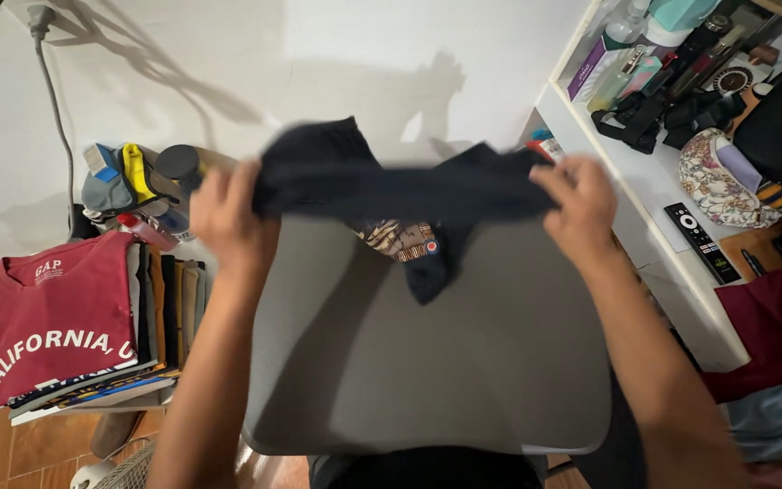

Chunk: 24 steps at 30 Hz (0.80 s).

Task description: Fold a red t-shirt and a black t-shirt on a flat surface.

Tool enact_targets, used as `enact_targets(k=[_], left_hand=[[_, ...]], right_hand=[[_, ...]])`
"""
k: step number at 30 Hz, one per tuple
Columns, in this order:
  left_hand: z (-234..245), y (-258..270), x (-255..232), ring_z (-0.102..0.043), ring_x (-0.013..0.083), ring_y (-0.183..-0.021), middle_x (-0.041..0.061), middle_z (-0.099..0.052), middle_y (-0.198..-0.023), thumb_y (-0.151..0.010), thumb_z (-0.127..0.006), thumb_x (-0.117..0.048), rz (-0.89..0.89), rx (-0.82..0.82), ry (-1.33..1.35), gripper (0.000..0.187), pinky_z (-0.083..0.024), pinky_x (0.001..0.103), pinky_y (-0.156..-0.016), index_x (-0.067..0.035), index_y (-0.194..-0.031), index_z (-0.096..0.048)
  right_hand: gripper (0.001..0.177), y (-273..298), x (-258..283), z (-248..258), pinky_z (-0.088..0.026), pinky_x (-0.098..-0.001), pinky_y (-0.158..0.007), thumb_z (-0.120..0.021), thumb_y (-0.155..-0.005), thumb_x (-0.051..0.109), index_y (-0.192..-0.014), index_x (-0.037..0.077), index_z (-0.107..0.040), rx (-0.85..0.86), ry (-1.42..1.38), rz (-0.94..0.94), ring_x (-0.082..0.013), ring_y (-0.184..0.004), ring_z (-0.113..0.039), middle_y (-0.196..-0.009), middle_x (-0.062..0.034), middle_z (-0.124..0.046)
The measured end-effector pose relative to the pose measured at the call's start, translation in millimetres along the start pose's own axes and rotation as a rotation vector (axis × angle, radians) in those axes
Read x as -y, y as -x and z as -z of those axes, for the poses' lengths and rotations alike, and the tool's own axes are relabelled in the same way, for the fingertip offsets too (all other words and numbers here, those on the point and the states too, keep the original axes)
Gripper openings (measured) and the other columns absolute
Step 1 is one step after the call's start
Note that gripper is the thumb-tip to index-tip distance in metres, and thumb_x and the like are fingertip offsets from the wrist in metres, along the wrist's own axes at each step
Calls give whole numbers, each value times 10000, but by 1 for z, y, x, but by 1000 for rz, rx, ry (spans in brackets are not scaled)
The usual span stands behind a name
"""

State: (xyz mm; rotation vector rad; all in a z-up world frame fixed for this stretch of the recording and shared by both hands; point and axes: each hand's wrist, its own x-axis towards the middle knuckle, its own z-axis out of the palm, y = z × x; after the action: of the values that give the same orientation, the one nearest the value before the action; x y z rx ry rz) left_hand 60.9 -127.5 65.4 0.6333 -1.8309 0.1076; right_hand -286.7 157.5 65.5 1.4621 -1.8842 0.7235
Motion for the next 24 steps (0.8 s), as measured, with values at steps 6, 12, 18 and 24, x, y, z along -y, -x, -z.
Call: enact_targets(k=[6, 12, 18, 24], left_hand=[[34, 101, 13, -672, 356, -782, 111, -726, -921, -636, -680, 9, 49, 544, 47, 465, -529, 450, -699, -140, -1071, -750], [31, 132, -7, -686, 345, -795, 104, -708, -856, -545, -664, -3, 9, 861, 278, 655, -548, 449, -712, -152, -1181, -729], [-6, 137, 5, -671, 343, -773, 104, -663, -771, -597, -673, -14, 61, 903, 163, 648, -543, 449, -730, -192, -1218, -727], [-64, 116, 38, -662, 376, -765, 123, -674, -827, -628, -681, -7, 133, 751, 62, 597, -532, 477, -718, -165, -1201, -736]], right_hand=[[488, 97, 6, -5, -553, -452, -704, -840, -608, 140, -1082, 198, -738, 723, -158, -89, -318, -787, -684, -1003, -62, -656], [528, 142, 29, -39, -596, -412, -744, -793, -635, 111, -1153, 204, -752, 749, -428, -112, -351, -871, -717, -1142, -111, -714], [629, 110, 41, -59, -573, -433, -738, -764, -738, 123, -1330, 313, -669, 753, -185, -159, -310, -831, -686, -893, -66, -657], [562, 67, -3, -108, -538, -437, -729, -775, -773, 93, -1294, 280, -679, 639, -56, -220, -309, -844, -658, -934, -76, -615]])
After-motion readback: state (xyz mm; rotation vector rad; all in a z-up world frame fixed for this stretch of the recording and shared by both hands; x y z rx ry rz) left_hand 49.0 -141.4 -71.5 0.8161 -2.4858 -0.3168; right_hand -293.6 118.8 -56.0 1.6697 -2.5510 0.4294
